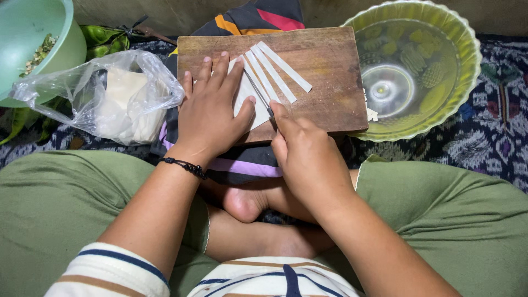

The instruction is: The person sits cross-legged on the floor and uses a knife to cut a white block of food into thin strips and then into small pieces on a wooden cutting board.

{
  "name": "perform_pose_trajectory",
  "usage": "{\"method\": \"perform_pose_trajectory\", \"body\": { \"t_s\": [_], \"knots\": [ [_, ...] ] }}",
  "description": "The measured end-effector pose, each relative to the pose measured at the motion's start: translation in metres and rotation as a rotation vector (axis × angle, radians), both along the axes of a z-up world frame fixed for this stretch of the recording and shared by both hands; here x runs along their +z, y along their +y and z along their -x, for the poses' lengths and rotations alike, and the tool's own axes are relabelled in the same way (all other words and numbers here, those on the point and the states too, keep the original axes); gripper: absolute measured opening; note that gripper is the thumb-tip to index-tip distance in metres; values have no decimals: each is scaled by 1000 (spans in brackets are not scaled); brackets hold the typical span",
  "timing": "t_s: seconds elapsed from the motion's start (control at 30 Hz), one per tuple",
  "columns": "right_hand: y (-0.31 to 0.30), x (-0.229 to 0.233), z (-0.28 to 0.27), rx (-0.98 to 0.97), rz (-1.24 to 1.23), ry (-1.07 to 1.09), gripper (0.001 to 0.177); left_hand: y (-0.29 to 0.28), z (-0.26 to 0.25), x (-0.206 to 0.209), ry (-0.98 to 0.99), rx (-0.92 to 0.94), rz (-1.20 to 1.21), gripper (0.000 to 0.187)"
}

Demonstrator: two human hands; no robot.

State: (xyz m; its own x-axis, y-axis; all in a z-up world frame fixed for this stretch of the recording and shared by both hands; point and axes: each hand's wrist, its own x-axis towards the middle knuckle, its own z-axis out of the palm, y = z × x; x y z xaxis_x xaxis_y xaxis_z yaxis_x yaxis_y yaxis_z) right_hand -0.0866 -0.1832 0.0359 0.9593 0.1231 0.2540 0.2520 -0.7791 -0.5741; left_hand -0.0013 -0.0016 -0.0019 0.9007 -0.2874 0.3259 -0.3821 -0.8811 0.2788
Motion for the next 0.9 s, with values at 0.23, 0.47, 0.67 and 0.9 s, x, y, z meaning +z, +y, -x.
{"method": "perform_pose_trajectory", "body": {
  "t_s": [0.23,0.47,0.67,0.9],
  "knots": [
    [-1,3,5,-14,17,52,46,-2,-2,-1,13,20,-29,70],
    [-5,3,17,-38,33,54,47,-4,-1,-1,25,27,-53,71],
    [-9,4,29,-49,39,73,50,-3,-1,-2,25,25,-60,72],
    [-13,4,41,-63,94,109,53,-3,-2,-4,24,27,-65,72]
  ]
}}
